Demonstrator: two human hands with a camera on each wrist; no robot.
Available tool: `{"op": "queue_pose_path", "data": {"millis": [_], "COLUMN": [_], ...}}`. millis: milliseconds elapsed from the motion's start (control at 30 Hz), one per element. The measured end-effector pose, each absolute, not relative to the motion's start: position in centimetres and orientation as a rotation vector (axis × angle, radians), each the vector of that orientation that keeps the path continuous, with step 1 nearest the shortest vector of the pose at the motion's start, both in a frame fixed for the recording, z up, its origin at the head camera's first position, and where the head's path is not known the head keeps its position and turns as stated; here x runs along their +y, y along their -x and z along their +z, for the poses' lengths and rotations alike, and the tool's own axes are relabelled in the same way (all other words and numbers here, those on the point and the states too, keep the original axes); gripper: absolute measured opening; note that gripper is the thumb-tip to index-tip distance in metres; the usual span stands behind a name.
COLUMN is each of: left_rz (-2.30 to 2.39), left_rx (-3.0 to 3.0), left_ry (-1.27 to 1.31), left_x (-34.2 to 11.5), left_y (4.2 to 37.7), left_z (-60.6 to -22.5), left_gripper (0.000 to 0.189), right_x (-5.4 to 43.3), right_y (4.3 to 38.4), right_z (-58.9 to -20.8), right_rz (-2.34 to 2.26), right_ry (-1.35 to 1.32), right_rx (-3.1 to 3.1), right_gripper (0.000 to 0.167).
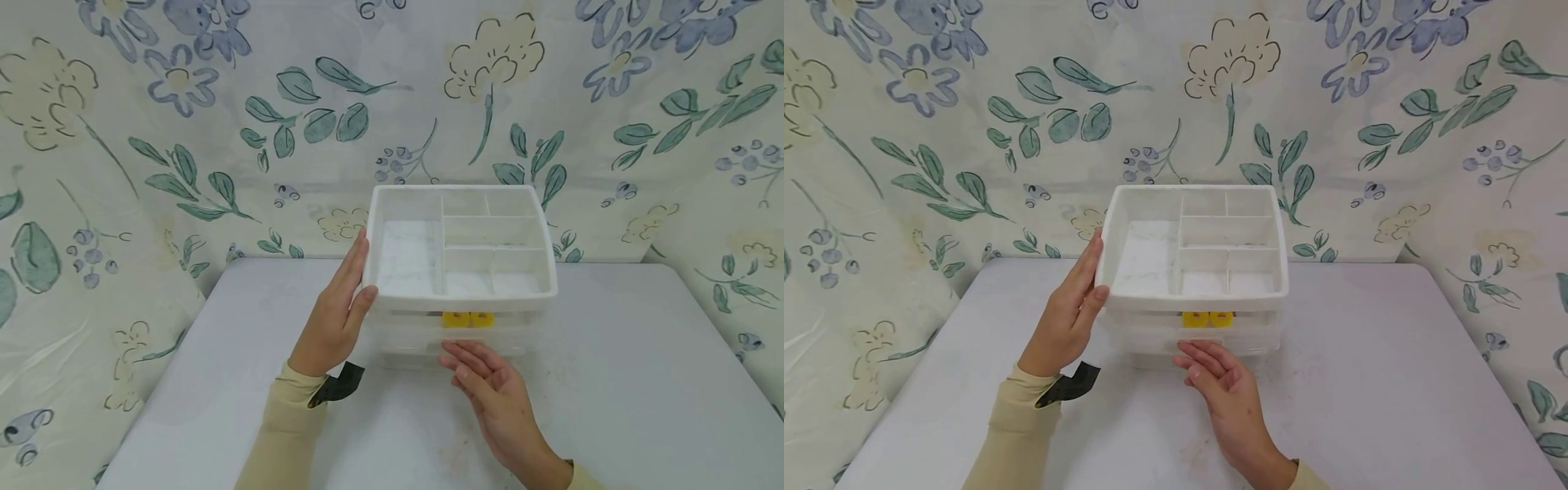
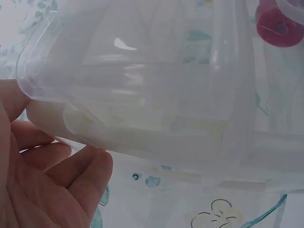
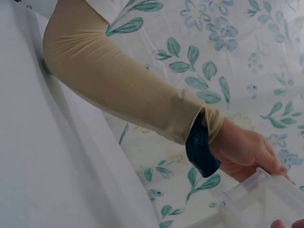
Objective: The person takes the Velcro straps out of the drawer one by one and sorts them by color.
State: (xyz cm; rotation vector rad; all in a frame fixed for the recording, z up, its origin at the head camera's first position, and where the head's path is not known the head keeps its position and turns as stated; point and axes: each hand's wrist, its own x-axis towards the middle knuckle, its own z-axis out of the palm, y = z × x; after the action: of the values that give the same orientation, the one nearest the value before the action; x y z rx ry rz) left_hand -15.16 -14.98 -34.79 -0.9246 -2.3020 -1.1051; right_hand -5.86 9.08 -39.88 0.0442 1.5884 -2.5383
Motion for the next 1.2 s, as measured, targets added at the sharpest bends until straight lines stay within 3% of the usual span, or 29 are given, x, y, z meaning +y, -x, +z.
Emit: {"op": "queue_pose_path", "data": {"millis": [900, 1200], "left_rz": [-1.119, -1.121], "left_rx": [-2.276, -2.284], "left_ry": [0.935, 0.921], "left_x": [-14.9, -14.8], "left_y": [15.3, 15.3], "left_z": [-35.0, -35.0], "left_gripper": [0.061, 0.061], "right_x": [9.6, 9.6], "right_y": [3.7, 3.0], "right_z": [-39.7, -40.0], "right_rz": [-2.456, -2.474], "right_ry": [-0.149, -0.059], "right_rx": [1.589, 1.608], "right_gripper": [0.039, 0.034]}}
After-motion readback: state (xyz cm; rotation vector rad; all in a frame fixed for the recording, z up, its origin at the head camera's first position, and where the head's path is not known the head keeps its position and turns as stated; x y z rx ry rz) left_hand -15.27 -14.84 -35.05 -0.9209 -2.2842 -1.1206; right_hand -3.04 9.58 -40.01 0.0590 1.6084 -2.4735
